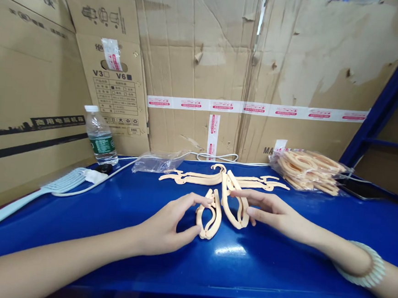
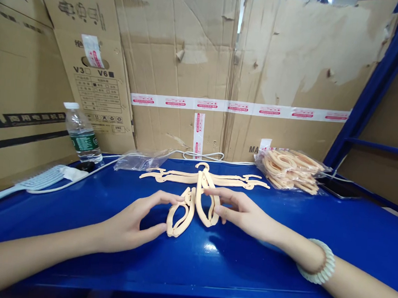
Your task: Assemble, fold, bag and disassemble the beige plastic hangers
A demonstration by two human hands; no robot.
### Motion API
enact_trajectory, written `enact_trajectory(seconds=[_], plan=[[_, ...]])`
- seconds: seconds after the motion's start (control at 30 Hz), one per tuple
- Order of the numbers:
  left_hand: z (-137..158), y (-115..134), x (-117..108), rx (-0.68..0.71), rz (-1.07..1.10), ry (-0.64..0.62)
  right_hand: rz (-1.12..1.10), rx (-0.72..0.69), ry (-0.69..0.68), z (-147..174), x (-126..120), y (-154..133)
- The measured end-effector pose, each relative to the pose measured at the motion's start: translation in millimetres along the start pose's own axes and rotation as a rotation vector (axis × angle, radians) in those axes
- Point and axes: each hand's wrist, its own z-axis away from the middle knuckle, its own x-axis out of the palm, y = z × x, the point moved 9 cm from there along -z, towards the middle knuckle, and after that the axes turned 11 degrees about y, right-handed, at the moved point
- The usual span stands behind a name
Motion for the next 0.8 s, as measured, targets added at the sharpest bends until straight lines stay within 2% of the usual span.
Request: enact_trajectory(seconds=[0.07,0.13,0.23,0.57,0.8], plan=[[2,7,5,0.111,-0.086,-0.083,0.229,-0.09,0.033,1,-4,-1],[4,14,12,0.208,-0.139,-0.167,0.415,-0.176,0.003,4,-1,-4],[7,19,17,0.27,-0.193,-0.222,0.549,-0.218,-0.069,8,6,-6],[5,9,13,0.233,-0.256,-0.173,0.611,-0.307,-0.111,10,12,-11],[4,8,10,0.221,-0.227,-0.149,0.569,-0.3,-0.099,8,11,-9]])
